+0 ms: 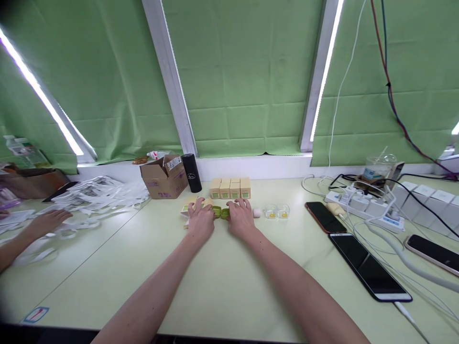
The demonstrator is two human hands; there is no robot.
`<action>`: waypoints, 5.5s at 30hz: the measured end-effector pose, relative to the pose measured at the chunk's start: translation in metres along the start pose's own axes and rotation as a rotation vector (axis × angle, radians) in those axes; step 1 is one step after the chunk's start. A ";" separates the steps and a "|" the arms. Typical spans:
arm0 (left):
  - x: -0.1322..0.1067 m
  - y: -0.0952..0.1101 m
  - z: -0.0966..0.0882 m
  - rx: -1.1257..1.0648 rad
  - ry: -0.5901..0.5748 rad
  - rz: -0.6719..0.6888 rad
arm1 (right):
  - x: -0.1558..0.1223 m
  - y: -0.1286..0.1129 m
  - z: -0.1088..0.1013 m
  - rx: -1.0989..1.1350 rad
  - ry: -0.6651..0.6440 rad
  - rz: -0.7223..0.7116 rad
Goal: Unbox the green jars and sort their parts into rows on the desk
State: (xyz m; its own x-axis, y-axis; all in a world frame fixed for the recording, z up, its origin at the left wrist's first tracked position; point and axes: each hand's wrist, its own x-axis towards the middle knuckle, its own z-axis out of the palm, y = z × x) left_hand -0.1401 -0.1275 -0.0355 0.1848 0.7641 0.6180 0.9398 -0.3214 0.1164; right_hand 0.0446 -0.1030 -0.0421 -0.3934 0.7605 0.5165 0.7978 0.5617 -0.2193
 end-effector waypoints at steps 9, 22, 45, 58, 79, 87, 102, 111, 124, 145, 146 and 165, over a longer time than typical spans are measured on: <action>0.003 0.007 -0.011 0.224 -0.290 -0.053 | 0.001 -0.002 0.001 -0.006 -0.016 0.027; 0.003 0.000 -0.010 0.224 -0.283 -0.061 | 0.003 -0.004 0.004 -0.013 -0.029 0.038; 0.002 0.017 -0.022 0.051 -0.060 0.006 | -0.033 0.030 -0.043 -0.131 -0.003 0.036; -0.006 0.070 -0.020 0.086 -0.545 0.025 | -0.071 0.021 -0.050 -0.161 -0.298 0.091; -0.008 0.068 -0.026 0.103 -0.574 -0.050 | -0.049 0.005 -0.051 -0.248 -0.454 0.060; -0.008 0.066 -0.023 0.090 -0.575 -0.059 | -0.055 0.007 -0.051 -0.236 -0.427 0.064; -0.007 0.067 -0.025 0.067 -0.593 -0.066 | -0.111 0.045 -0.079 -0.312 -0.152 0.209; -0.007 0.068 -0.028 0.061 -0.601 -0.073 | -0.108 0.072 -0.067 -0.333 -0.183 0.370; -0.007 0.068 -0.028 0.055 -0.592 -0.072 | -0.102 0.079 -0.061 -0.313 -0.160 0.387; -0.010 0.062 -0.022 0.011 -0.549 -0.061 | 0.045 0.103 -0.047 -0.269 -0.134 0.148; -0.010 0.062 -0.022 0.012 -0.549 -0.061 | 0.048 0.102 -0.043 -0.267 -0.149 0.153; -0.012 0.060 -0.022 -0.011 -0.539 -0.085 | 0.059 0.084 -0.036 0.011 -0.109 0.331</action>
State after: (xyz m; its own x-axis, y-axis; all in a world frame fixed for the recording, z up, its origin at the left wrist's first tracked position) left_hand -0.0924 -0.1680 -0.0184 0.2324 0.9651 0.1207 0.9552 -0.2499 0.1584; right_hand 0.1048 -0.0227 0.0002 -0.1609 0.9321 0.3245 0.8854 0.2816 -0.3699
